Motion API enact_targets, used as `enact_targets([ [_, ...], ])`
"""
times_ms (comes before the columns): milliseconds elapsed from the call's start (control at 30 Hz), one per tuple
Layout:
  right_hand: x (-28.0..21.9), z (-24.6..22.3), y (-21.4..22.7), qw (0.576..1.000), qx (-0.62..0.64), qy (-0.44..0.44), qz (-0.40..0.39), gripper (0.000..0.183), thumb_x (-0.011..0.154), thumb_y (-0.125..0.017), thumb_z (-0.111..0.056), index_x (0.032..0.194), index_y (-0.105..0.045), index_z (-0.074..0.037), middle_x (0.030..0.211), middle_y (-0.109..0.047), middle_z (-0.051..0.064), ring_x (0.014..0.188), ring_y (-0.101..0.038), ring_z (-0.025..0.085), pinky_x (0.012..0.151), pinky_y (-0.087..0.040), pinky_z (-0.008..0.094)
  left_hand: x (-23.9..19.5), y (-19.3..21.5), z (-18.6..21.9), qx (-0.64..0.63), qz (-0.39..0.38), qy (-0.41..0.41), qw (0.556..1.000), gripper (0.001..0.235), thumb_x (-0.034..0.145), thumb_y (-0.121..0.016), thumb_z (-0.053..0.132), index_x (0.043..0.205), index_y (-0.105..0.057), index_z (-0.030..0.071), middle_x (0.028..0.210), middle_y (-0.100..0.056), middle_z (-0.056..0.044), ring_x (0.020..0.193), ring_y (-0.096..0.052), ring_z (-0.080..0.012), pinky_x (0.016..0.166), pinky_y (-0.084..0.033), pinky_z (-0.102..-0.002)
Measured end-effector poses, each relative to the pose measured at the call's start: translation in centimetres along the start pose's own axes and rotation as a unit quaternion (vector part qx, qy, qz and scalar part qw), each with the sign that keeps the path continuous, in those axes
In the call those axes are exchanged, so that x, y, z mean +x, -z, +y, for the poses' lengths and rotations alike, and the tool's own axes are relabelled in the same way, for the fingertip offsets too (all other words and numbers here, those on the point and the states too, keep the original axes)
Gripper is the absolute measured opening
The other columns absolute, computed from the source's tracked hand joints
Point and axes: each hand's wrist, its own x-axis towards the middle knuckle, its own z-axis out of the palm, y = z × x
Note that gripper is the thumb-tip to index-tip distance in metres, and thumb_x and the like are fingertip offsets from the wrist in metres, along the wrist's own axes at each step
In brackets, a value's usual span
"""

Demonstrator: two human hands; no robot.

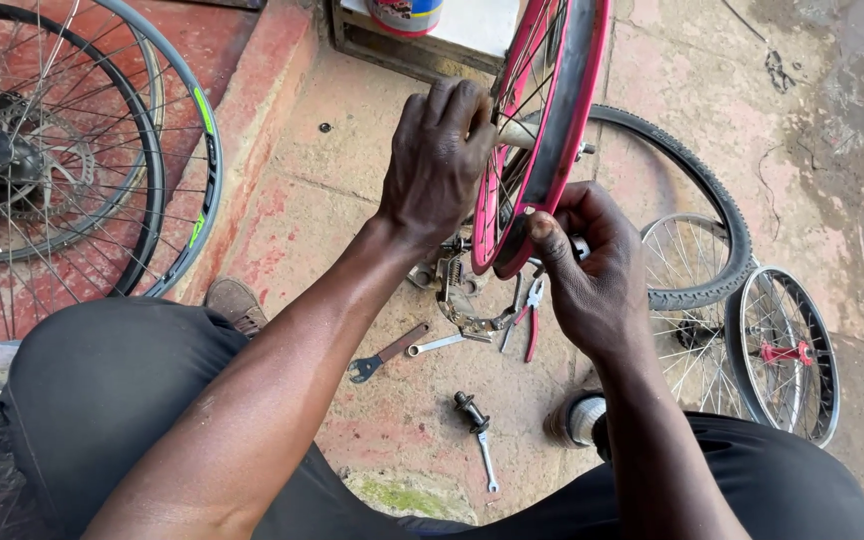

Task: The person uses a wrench and pliers to adjust the hub and axle of a pink bicycle wheel mounted on a stand. They tighten the axle nuts and spin the wheel to check the alignment and movement.

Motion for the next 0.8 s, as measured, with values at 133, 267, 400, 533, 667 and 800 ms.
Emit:
enact_targets([
  [133, -0.2, 1.5, 0.8, 0.998, -0.045, -0.04, 0.035, 0.023, 0.098, -0.056, -0.035, 0.096, -0.057, -0.013, 0.063, -0.058, -0.005, 0.057, -0.038, 0.001, 0.053, -0.032, 0.02, 0.4, 1.0, 0.4, -0.012, -0.003, 0.021, 1.0, 0.023, 0.087, -0.082, 0.013, 0.098, -0.065, 0.003, 0.099, -0.052, -0.004, 0.095, -0.047, -0.0188, 0.07, -0.043, -0.029],
  [267, -0.2, 2.8, 1.0, 0.997, -0.01, -0.038, 0.073, 0.018, 0.1, -0.059, -0.027, 0.103, -0.063, -0.009, 0.072, -0.052, -0.003, 0.066, -0.044, 0.005, 0.061, -0.037, 0.02, -0.5, 1.7, -0.3, -0.178, -0.017, 0.117, 0.977, 0.017, 0.084, -0.073, 0.013, 0.082, -0.056, 0.011, 0.092, -0.044, -0.002, 0.093, -0.048, -0.0233, 0.071, -0.042, -0.036],
  [400, 0.1, 4.0, 0.9, 0.994, 0.028, -0.029, 0.101, 0.022, 0.102, -0.06, -0.027, 0.107, -0.066, -0.006, 0.067, -0.049, -0.002, 0.063, -0.046, 0.005, 0.057, -0.039, 0.019, -0.6, 2.8, -1.1, -0.235, -0.011, 0.114, 0.965, 0.01, 0.09, -0.066, 0.015, 0.084, -0.058, 0.012, 0.092, -0.037, 0.0, 0.101, -0.049, -0.0278, 0.076, -0.043, -0.042],
  [533, 0.0, 4.4, 1.0, 0.996, 0.049, -0.01, 0.075, 0.024, 0.102, -0.056, -0.027, 0.107, -0.064, -0.005, 0.065, -0.045, -0.003, 0.06, -0.04, 0.004, 0.054, -0.035, 0.018, -0.4, 2.8, -0.9, -0.301, 0.023, 0.15, 0.941, 0.02, 0.1, -0.051, 0.025, 0.084, -0.055, 0.013, 0.093, -0.036, 0.001, 0.101, -0.051, -0.0278, 0.08, -0.046, -0.04],
  [667, -0.2, 4.9, 0.8, 0.994, 0.102, -0.01, 0.044, 0.032, 0.102, -0.052, -0.031, 0.112, -0.061, -0.002, 0.063, -0.042, -0.002, 0.058, -0.037, 0.007, 0.053, -0.033, 0.019, 0.4, 3.6, -1.3, -0.316, 0.099, 0.283, 0.9, 0.021, 0.103, -0.04, 0.028, 0.088, -0.043, 0.015, 0.092, -0.032, 0.002, 0.091, -0.048, -0.0198, 0.074, -0.047, -0.032],
  [800, -0.1, 5.4, 0.9, 0.995, 0.097, 0.018, 0.018, 0.035, 0.104, -0.046, -0.032, 0.114, -0.057, -0.001, 0.065, -0.038, -0.002, 0.059, -0.035, 0.006, 0.054, -0.03, 0.019, 0.7, 4.7, -2.0, -0.244, -0.018, 0.206, 0.947, 0.019, 0.095, -0.058, 0.028, 0.094, -0.053, 0.01, 0.096, -0.043, -0.008, 0.092, -0.055, -0.0284, 0.07, -0.052, -0.039],
])
